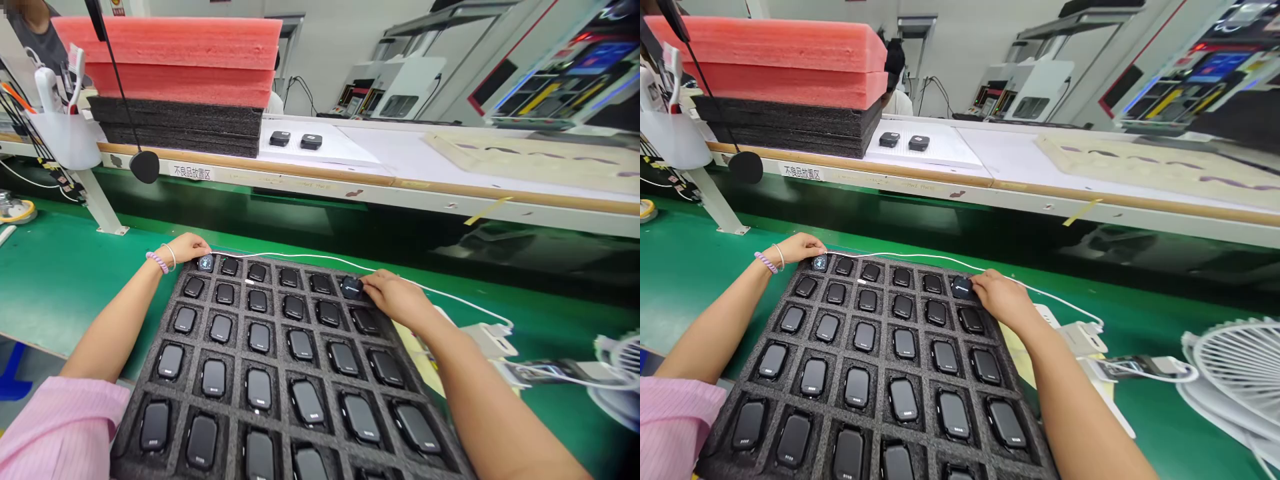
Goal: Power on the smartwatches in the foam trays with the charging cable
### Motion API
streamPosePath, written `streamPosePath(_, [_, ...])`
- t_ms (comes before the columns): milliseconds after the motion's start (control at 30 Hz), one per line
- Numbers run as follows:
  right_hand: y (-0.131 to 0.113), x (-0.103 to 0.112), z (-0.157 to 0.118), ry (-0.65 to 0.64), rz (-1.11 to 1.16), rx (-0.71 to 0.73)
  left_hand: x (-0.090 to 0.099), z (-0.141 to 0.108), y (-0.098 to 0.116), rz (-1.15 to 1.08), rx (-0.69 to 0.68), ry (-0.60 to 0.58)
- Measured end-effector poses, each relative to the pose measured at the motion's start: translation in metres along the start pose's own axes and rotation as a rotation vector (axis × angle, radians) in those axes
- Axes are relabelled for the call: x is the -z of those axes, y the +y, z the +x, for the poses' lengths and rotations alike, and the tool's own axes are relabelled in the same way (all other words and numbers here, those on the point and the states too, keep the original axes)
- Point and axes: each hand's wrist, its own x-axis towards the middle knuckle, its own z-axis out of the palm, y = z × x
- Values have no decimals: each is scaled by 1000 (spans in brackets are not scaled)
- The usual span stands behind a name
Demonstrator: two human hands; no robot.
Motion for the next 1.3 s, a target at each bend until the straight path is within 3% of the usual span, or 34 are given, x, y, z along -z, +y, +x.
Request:
streamPosePath(267, [3,2,0,-35,46,16,2,-6,4,-25,-13,-70])
streamPosePath(567, [3,17,20,-200,161,-26,-7,-12,4,-50,-17,-73])
streamPosePath(667, [-4,16,14,-164,134,-72,-11,-14,4,-63,-18,-65])
streamPosePath(867, [-17,14,-8,28,73,-142,-15,-12,4,-91,36,-13])
streamPosePath(1300, [-18,9,-4,0,88,-135,-15,-12,5,-20,11,10])
